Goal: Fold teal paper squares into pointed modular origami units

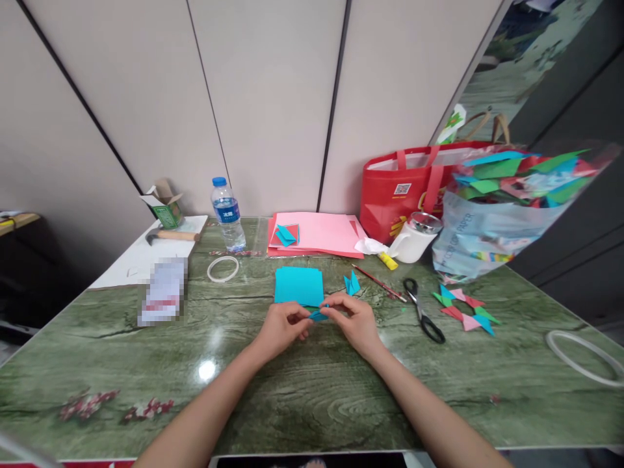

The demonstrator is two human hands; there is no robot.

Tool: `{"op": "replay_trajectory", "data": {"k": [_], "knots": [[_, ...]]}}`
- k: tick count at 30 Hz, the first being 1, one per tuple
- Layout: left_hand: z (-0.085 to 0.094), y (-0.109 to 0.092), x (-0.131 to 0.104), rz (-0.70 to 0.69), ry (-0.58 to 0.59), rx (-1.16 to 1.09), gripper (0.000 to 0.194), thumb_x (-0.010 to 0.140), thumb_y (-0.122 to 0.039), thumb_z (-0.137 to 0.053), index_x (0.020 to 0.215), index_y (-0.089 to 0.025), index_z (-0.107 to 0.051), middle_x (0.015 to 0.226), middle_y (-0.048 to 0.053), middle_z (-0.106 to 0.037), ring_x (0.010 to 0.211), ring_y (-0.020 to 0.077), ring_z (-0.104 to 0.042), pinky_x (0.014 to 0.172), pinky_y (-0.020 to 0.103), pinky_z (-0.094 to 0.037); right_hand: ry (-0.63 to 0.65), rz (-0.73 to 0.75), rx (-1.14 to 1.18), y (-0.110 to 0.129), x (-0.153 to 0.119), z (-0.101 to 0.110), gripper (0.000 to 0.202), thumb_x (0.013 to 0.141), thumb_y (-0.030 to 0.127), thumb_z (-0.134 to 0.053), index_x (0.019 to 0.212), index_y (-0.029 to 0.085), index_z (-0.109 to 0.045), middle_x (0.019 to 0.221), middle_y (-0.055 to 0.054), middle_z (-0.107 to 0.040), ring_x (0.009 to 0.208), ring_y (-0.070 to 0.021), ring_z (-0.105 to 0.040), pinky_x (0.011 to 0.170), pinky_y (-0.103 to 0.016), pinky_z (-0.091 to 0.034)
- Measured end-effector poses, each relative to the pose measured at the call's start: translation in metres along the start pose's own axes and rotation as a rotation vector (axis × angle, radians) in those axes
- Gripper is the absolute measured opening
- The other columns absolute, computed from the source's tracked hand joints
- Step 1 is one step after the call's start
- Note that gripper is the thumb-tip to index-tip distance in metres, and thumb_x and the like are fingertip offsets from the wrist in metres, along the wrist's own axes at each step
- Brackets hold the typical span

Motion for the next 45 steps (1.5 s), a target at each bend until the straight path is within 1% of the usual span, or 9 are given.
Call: {"op": "replay_trajectory", "data": {"k": [9,14,16,19,26,32,37,41,45], "knots": [[-0.002,-0.003,-0.002,0.054,0.019,-0.100,0.015,0.062,-0.026,-0.065,0.062,-0.012,-0.060,0.045,-0.002,-0.055,0.039,0.0097,-0.052,0.041,0.021,-0.044,0.013,-0.016,-0.034,0.000,0.002,0.001,0.021,0.075,0.034,-0.056,0.064,0.019,-0.063,0.067,-0.003,-0.065,0.067,-0.0170,-0.058,0.062,-0.027,-0.045],[-0.008,0.001,-0.003,0.118,0.085,-0.161,0.019,0.063,-0.029,-0.065,0.063,-0.011,-0.059,0.043,-0.001,-0.057,0.037,0.0089,-0.051,0.041,0.020,-0.043,0.088,-0.210,0.162,-0.019,0.003,-0.005,0.039,0.082,0.046,-0.039,0.069,0.017,-0.062,0.069,-0.003,-0.062,0.067,-0.0159,-0.058,0.059,-0.026,-0.047],[-0.007,0.002,-0.002,0.123,0.078,-0.172,0.020,0.062,-0.030,-0.066,0.064,-0.011,-0.059,0.043,-0.001,-0.057,0.037,0.0090,-0.051,0.040,0.020,-0.043,0.103,-0.240,0.197,-0.023,0.002,-0.008,0.038,0.080,0.049,-0.040,0.071,0.017,-0.060,0.069,-0.002,-0.061,0.063,-0.0151,-0.056,0.055,-0.025,-0.046],[-0.005,0.003,-0.001,0.126,0.049,-0.169,0.021,0.062,-0.030,-0.066,0.066,-0.011,-0.058,0.042,-0.001,-0.057,0.035,0.0092,-0.051,0.039,0.021,-0.043,0.087,-0.181,0.067,-0.019,0.001,-0.010,0.029,0.073,0.046,-0.054,0.067,0.017,-0.056,0.060,0.001,-0.054,0.054,-0.0121,-0.049,0.050,-0.022,-0.040],[-0.019,0.005,-0.006,0.166,0.113,-0.224,0.026,0.061,-0.033,-0.067,0.070,-0.011,-0.057,0.042,-0.001,-0.059,0.035,0.0104,-0.053,0.038,0.020,-0.042,-0.032,-0.010,-0.256,-0.004,-0.008,-0.014,0.030,0.083,0.035,-0.043,0.058,0.019,-0.046,0.050,0.004,-0.039,0.047,-0.0092,-0.036,0.048,-0.022,-0.031],[-0.024,0.003,-0.009,0.155,0.126,-0.296,0.026,0.062,-0.035,-0.066,0.068,-0.013,-0.054,0.041,-0.002,-0.058,0.033,0.0097,-0.051,0.037,0.020,-0.041,-0.046,-0.008,-0.217,-0.004,-0.009,-0.013,0.031,0.084,0.034,-0.041,0.057,0.020,-0.042,0.049,0.005,-0.034,0.046,-0.0092,-0.035,0.046,-0.021,-0.030],[-0.017,0.004,-0.007,0.158,0.085,-0.250,0.024,0.062,-0.033,-0.066,0.063,-0.013,-0.053,0.040,-0.003,-0.053,0.033,0.0076,-0.048,0.035,0.017,-0.038,0.050,-0.174,-0.044,-0.019,-0.005,-0.018,0.032,0.078,0.044,-0.048,0.058,0.019,-0.046,0.049,0.005,-0.040,0.044,-0.0094,-0.040,0.041,-0.020,-0.034],[-0.013,0.007,-0.004,0.160,0.076,-0.160,0.017,0.064,-0.027,-0.062,0.063,-0.012,-0.055,0.036,-0.005,-0.049,0.030,0.0054,-0.041,0.032,0.015,-0.032,0.150,-0.171,0.014,-0.021,-0.003,-0.024,0.032,0.063,0.045,-0.065,0.055,0.018,-0.049,0.049,0.005,-0.048,0.046,-0.0094,-0.042,0.042,-0.020,-0.034],[-0.015,0.008,-0.004,0.169,0.114,-0.136,0.014,0.065,-0.026,-0.060,0.063,-0.013,-0.054,0.035,-0.006,-0.047,0.029,0.0050,-0.039,0.032,0.015,-0.030,0.142,-0.189,0.039,-0.020,-0.003,-0.022,0.034,0.060,0.044,-0.068,0.051,0.017,-0.049,0.046,0.005,-0.048,0.043,-0.0084,-0.041,0.041,-0.021,-0.033]]}}
Point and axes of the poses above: each hand's wrist, its own x-axis towards the middle knuckle, its own z-axis out of the back of the hand, y = z × x, the point moved 7 cm from there along x, towards the middle knuckle
